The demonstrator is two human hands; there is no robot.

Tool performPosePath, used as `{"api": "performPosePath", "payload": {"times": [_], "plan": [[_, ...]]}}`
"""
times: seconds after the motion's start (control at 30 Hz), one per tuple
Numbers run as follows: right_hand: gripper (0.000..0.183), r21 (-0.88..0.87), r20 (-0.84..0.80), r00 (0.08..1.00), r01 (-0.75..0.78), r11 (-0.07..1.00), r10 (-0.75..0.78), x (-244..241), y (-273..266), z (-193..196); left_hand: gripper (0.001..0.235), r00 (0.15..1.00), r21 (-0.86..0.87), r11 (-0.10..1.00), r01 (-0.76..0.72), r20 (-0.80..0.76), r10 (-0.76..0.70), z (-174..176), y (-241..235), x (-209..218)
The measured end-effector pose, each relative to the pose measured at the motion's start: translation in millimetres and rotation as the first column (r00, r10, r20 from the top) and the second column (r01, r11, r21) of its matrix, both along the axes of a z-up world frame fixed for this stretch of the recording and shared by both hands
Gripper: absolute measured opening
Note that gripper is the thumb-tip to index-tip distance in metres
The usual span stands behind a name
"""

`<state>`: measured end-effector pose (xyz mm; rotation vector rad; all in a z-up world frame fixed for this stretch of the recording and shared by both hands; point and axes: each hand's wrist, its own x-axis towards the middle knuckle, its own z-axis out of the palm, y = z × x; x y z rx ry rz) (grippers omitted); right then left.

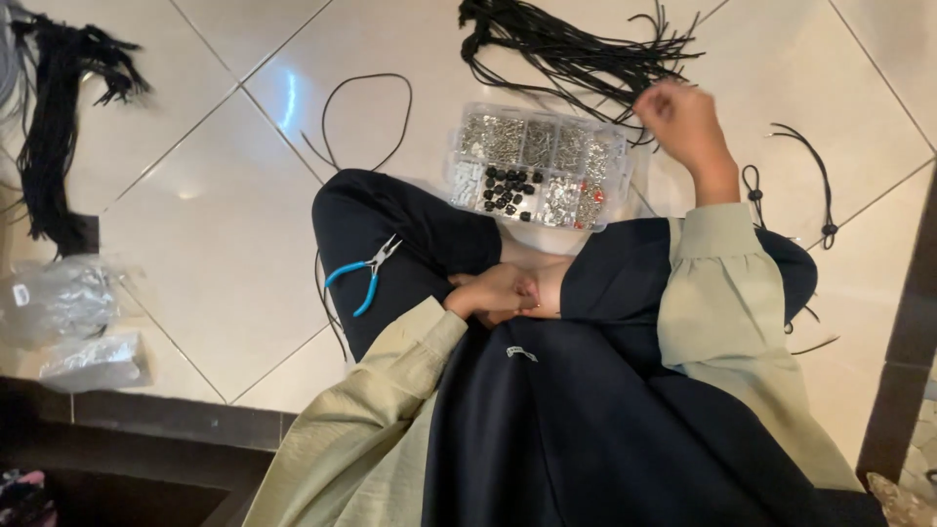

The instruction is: Assembling small black components onto black strings to create accessories while sitting on the floor.

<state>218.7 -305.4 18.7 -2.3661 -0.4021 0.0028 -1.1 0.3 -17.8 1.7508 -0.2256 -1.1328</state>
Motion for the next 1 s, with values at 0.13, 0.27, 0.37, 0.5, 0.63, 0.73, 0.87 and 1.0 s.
{"api": "performPosePath", "payload": {"times": [0.13,0.27,0.37,0.5,0.63,0.73,0.87,1.0], "plan": [[0.017,-0.183,-0.390,0.920,-0.038,0.982,-0.037,-15,3,11,0.016,1.000,-0.021,1.000,-0.007,-0.015,0.006,26,1,3],[0.018,-0.237,-0.403,0.914,-0.052,0.970,-0.050,-19,-8,3,0.020,0.999,-0.115,0.993,-0.029,0.016,0.031,-11,0,-9],[0.014,-0.257,-0.386,0.921,-0.047,0.965,-0.058,-14,-16,8,0.016,0.999,-0.051,0.999,-0.015,0.032,0.016,-1,0,0],[0.010,-0.361,-0.337,0.901,0.145,0.921,-0.273,-9,-44,-16,0.019,0.999,-0.020,1.000,-0.013,-0.049,0.012,17,1,2],[0.028,-0.360,-0.299,0.916,0.151,0.921,-0.267,-6,-52,-17,0.014,0.999,-0.010,1.000,-0.004,-0.034,0.004,12,1,3],[0.029,-0.237,-0.313,0.926,0.141,0.961,-0.213,-8,-38,-6,0.016,0.997,-0.042,0.998,0.051,0.053,-0.049,1,1,4],[0.023,-0.194,-0.313,0.937,0.096,0.976,-0.154,-4,-22,-6,0.016,0.982,-0.119,0.990,0.078,0.183,-0.055,-9,1,3],[0.023,-0.149,-0.263,0.962,0.040,0.988,-0.079,3,-9,-26,0.025,0.977,-0.143,0.989,0.044,0.212,-0.013,-9,2,2]]}}
